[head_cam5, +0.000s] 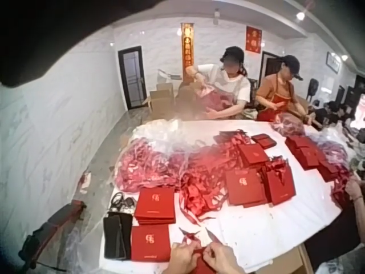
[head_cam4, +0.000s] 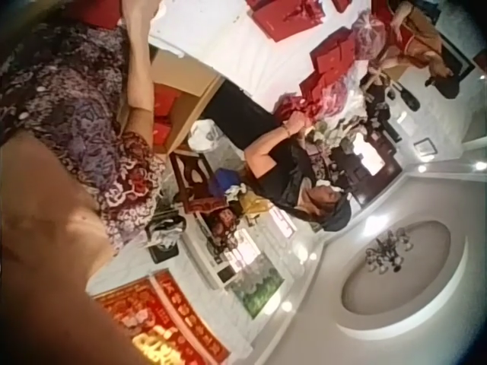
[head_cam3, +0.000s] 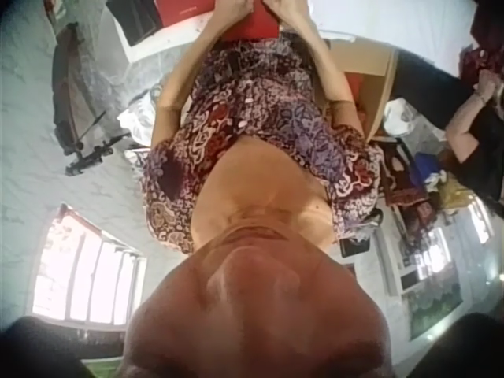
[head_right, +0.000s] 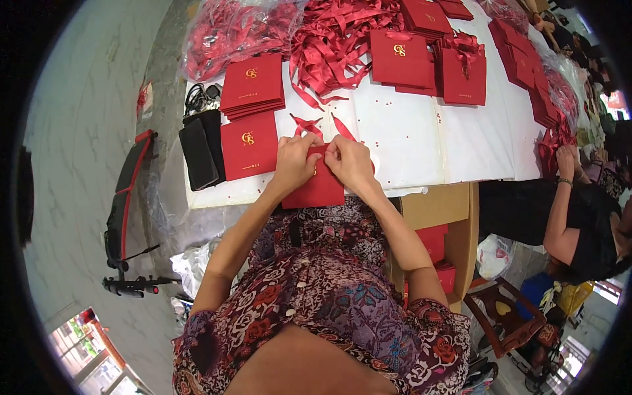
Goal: Tying red ribbons into decorative bows on small red gift bags.
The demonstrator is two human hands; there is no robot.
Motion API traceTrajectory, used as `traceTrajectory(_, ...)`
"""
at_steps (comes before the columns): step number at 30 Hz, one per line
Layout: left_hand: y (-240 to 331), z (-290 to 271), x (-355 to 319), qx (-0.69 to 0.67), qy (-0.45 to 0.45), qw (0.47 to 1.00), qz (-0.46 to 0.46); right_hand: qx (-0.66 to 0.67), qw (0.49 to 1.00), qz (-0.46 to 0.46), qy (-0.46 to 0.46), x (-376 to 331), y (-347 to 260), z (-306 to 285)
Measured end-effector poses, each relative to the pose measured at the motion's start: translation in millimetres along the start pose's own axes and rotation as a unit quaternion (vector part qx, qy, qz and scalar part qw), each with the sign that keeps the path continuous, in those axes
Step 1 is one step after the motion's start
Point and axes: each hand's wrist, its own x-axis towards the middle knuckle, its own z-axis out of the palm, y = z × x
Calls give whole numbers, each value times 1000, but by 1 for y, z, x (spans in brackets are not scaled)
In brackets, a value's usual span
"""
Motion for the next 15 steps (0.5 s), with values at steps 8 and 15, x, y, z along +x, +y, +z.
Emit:
traceTrajectory(8, 20, 2, -8, 64, 62, 994, 56, 139, 986, 89, 14, -1, 15, 12)
traceTrajectory(15, 14, -6, -5, 15, 45, 998, 42, 92, 995, 1, 37, -6, 8, 5)
